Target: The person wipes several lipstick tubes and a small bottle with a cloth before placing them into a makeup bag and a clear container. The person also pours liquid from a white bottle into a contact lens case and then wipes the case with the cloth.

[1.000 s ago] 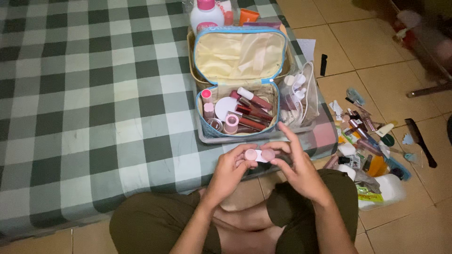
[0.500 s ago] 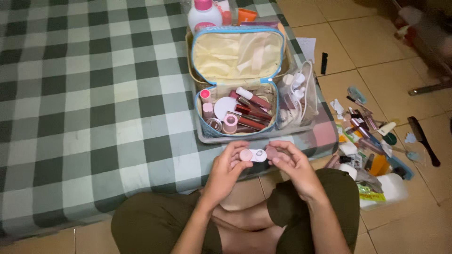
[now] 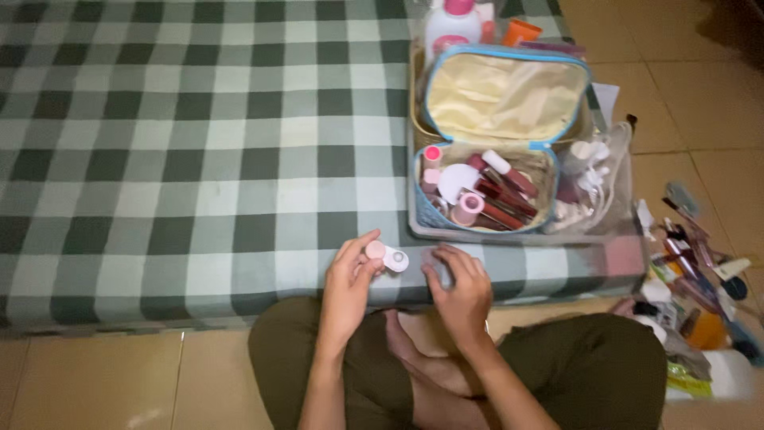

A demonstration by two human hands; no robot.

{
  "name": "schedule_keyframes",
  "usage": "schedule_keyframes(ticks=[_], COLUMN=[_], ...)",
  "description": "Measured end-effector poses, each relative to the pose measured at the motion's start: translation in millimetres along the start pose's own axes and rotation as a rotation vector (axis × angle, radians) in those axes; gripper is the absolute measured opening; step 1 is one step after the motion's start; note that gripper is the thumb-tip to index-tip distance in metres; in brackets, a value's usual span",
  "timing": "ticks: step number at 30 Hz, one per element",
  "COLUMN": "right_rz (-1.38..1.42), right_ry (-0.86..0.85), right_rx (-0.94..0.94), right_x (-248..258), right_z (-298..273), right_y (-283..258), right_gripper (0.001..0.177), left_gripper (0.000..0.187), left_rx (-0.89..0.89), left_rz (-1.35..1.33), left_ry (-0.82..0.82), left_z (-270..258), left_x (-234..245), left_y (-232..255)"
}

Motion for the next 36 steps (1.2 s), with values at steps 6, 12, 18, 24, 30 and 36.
schedule_keyframes(ticks=[6, 12, 18, 24, 30, 36], right_rz=[0.284, 0.678, 0.733, 0.77, 0.58, 0.388], right_ry=[-0.084, -0.531, -0.629, -0.351, -0.413, -0.419], right_rx=[-0.352, -0.32, -0.462, -0.63, -0.438, -0.207], right_x=[-6, -32, -38, -33, -27, -19], right_z=[1, 20, 11, 21, 47, 54], right_y=[19, 11, 17, 13, -12, -25], right_gripper=[0.017, 0.037, 0.033, 0.036, 0.033, 0.032], left_gripper=[0.046, 0.047, 0.047, 0.055, 0.03, 0.026], left_rx=[0.086, 0.038, 0.068, 0.069, 0.059, -0.032], left_rz=[-0.017, -0.155, -0.187, -0.085, -0.203, -0.025], left_ry=[-0.132, -0.268, -0.143, -0.199, -0.113, -0.116], left_z=[0, -6, 0, -4, 1, -4], left_x=[-11, -30, -32, -22, -17, -12], left_y=[-13, 2, -5, 14, 17, 23])
Point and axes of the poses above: each hand's wrist, its own z-axis towards the middle knuckle, its own x-axis out of the back of the hand, y = z × x, the point moved 8 cm from there along z, towards the middle knuckle, and after that the axes turned 12 degrees about y, right-handed, at the moved point
